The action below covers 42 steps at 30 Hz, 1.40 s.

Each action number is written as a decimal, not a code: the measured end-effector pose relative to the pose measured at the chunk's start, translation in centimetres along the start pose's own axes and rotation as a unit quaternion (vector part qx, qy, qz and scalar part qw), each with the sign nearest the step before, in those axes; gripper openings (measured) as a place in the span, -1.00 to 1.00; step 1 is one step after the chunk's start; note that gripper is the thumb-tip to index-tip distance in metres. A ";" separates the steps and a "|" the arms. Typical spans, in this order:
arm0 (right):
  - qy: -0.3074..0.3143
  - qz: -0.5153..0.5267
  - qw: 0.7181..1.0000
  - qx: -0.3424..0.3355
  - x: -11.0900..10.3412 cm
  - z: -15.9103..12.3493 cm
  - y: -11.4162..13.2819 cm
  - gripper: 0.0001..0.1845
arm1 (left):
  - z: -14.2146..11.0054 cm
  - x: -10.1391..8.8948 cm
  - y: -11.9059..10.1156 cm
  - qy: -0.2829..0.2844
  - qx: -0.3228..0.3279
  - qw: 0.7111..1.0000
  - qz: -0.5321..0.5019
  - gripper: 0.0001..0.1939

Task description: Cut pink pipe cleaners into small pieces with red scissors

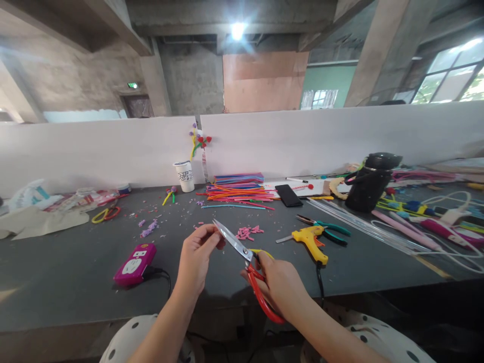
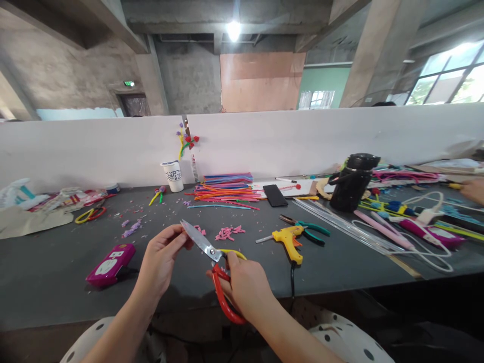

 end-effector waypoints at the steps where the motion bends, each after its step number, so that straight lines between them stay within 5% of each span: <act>1: 0.000 0.003 1.000 -0.002 0.0 0.0 0.0 -0.72 | 0.0 -0.1 0.0 0.000 0.002 1.000 0.006 -0.92; 7: -0.009 0.017 1.000 0.004 -0.1 0.1 -0.3 -0.69 | 0.1 -0.5 0.0 -0.003 0.000 1.000 0.014 -0.90; 11: 0.014 0.177 0.983 0.038 -0.3 0.6 -0.7 -0.69 | 0.0 0.1 0.4 0.025 -0.025 0.999 -0.004 -0.91; 15: 0.071 0.428 0.898 0.073 -0.7 1.4 -0.6 -0.69 | -0.8 1.8 1.6 0.105 -0.105 0.988 -0.036 -0.89; 22: 0.145 0.591 0.790 0.076 -0.4 2.3 -0.2 -0.77 | -2.7 4.1 2.9 0.227 -0.190 0.952 -0.078 -0.88; 24: 0.165 0.599 0.780 0.074 -0.2 2.3 -0.1 -0.79 | -2.8 4.2 3.0 0.240 -0.196 0.948 -0.073 -0.88; 36: 0.149 0.522 0.829 0.133 -0.1 2.4 -0.3 -0.74 | -2.2 3.7 3.9 0.180 -0.141 0.971 0.066 -0.93; 42: 0.059 0.338 0.938 0.049 -0.8 1.9 -0.4 -0.74 | -0.8 1.6 2.4 0.067 -0.101 0.992 0.024 -0.90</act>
Point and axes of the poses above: each hand's wrist, its own z-axis towards the middle knuckle, its own x-axis out of the palm, y = z × x, the point moved 5 cm from there along z, towards the middle knuckle, and after that the axes turned 10 degrees about x, right-handed, at the moved point
